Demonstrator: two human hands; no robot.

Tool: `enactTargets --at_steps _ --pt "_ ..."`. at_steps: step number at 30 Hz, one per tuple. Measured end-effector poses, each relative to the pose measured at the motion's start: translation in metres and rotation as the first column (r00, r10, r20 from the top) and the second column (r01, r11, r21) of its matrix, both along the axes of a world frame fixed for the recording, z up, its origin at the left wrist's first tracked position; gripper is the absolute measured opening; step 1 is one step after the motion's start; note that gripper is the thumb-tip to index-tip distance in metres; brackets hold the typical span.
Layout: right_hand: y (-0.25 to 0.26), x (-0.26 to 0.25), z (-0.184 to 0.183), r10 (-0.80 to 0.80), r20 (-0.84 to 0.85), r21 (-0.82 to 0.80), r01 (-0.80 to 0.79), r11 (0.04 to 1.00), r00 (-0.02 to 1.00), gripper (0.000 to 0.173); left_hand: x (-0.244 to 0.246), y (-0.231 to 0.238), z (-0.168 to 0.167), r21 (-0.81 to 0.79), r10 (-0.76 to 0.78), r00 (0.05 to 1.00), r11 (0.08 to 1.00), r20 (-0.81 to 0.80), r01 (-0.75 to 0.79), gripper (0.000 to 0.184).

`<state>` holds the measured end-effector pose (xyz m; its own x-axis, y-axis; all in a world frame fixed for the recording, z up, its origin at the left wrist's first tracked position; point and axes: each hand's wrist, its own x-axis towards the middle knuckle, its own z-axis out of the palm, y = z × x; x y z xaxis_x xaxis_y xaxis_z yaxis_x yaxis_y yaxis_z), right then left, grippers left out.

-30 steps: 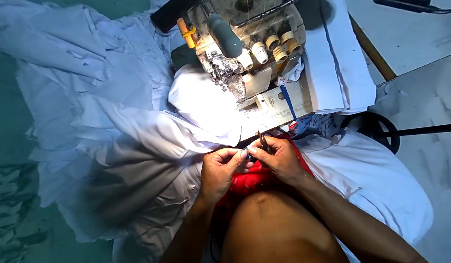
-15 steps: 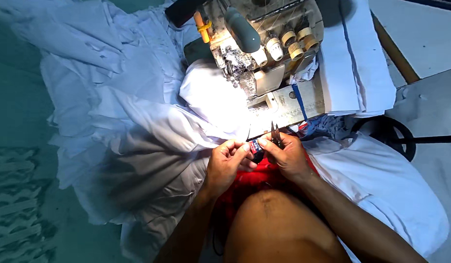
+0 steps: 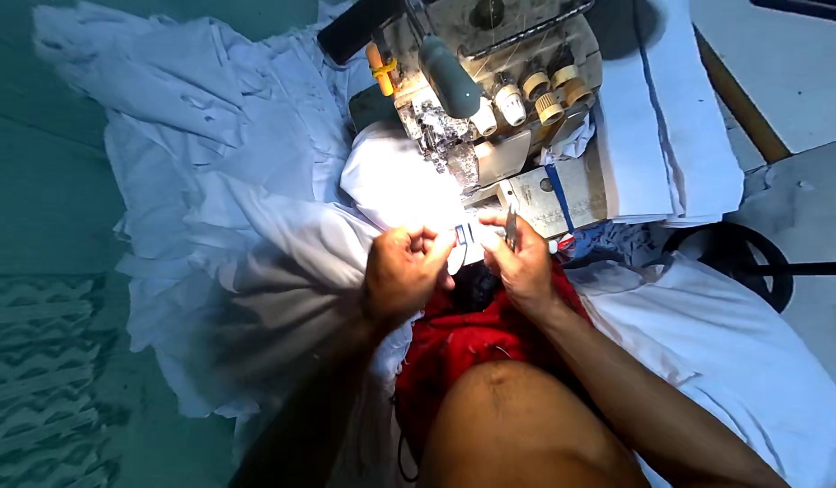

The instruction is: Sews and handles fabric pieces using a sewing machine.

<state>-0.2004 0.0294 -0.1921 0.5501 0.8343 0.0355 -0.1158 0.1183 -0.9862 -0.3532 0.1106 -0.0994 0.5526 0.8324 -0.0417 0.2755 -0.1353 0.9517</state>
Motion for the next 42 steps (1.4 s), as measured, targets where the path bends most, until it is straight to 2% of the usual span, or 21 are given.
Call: enactTargets --at_steps 2,3,4,6,8,10,15,27,29,30,31,32,33,34,35,37,39,42 --pt "0.02 0.005 -0.004 0.062 0.032 -0.102 -0.058 0.993 0.998 0.039 0.011 0.031 0.017 0.144 0.005 0.994 0.99 -0.105 0.01 0.008" --pt "0.026 0.005 -0.005 0.094 -0.006 -0.139 -0.094 0.986 0.996 0.035 0.018 0.048 0.02 0.154 -0.014 0.991 0.987 -0.131 0.034 0.01" --pt "0.03 0.005 -0.005 0.118 -0.049 -0.164 -0.124 0.979 0.992 0.026 0.022 0.063 0.019 0.109 -0.057 0.989 0.991 -0.137 0.072 0.012" --pt "0.028 0.005 -0.007 0.129 -0.059 -0.17 -0.137 0.976 0.99 0.008 0.029 0.082 0.011 -0.102 -0.101 0.983 0.991 -0.152 0.086 0.016" --pt "0.02 0.003 -0.008 0.116 -0.057 -0.134 -0.123 0.983 0.992 0.004 0.033 0.084 0.008 -0.236 -0.082 0.977 0.971 -0.196 0.034 0.019" --pt "0.014 0.001 -0.01 0.105 -0.069 -0.1 -0.111 0.989 0.992 0.004 0.034 0.083 0.008 -0.281 -0.038 0.976 0.959 -0.215 -0.024 0.018" --pt "0.013 0.0 -0.01 0.099 -0.077 -0.084 -0.106 0.991 0.992 0.005 0.036 0.082 0.006 -0.304 0.058 0.986 0.947 -0.156 -0.104 0.015" --pt "0.011 -0.001 -0.008 0.108 -0.113 -0.068 -0.116 0.991 0.988 0.004 0.038 0.086 0.006 -0.359 0.077 0.982 0.924 -0.173 -0.135 0.016" --pt "0.007 -0.002 -0.002 0.117 -0.133 -0.077 -0.128 0.989 0.984 0.004 0.034 0.085 0.007 -0.244 0.057 0.973 0.963 -0.226 -0.113 0.013" --pt "0.004 -0.002 0.001 0.117 -0.133 -0.092 -0.13 0.987 0.984 0.004 0.03 0.082 0.008 -0.055 0.047 0.956 0.996 -0.289 -0.066 0.01" --pt "0.0 -0.003 0.005 0.114 -0.126 -0.11 -0.128 0.986 0.986 0.003 0.022 0.076 0.007 0.223 0.063 0.928 0.975 -0.367 0.023 0.009" --pt "-0.004 -0.005 0.009 0.113 -0.123 -0.125 -0.128 0.984 0.986 0.004 0.013 0.069 0.007 0.483 0.075 0.904 0.862 -0.42 0.152 0.018" --pt "-0.009 -0.007 0.013 0.116 -0.118 -0.13 -0.131 0.983 0.986 0.007 0.007 0.067 0.005 0.647 0.062 0.89 0.709 -0.452 0.28 0.027" --pt "-0.012 -0.01 0.015 0.119 -0.115 -0.123 -0.132 0.984 0.986 0.009 0.005 0.068 -0.001 0.724 0.031 0.876 0.577 -0.482 0.378 0.032" --pt "-0.013 -0.012 0.017 0.121 -0.112 -0.109 -0.133 0.985 0.986 0.011 0.003 0.069 -0.008 0.736 -0.008 0.852 0.499 -0.523 0.457 0.039" --pt "-0.009 -0.017 0.018 0.111 -0.105 -0.074 -0.119 0.99 0.988 0.011 0.0 0.073 -0.023 0.716 -0.051 0.819 0.456 -0.572 0.529 0.046" --pt "0.001 -0.021 0.018 0.087 -0.089 -0.048 -0.091 0.995 0.992 0.01 -0.001 0.084 -0.03 0.706 -0.072 0.819 0.469 -0.569 0.531 0.048" --pt "0.02 -0.022 0.023 0.084 -0.081 -0.028 -0.086 0.996 0.993 0.011 0.0 0.103 -0.027 0.686 -0.111 0.847 0.535 -0.521 0.492 0.047"
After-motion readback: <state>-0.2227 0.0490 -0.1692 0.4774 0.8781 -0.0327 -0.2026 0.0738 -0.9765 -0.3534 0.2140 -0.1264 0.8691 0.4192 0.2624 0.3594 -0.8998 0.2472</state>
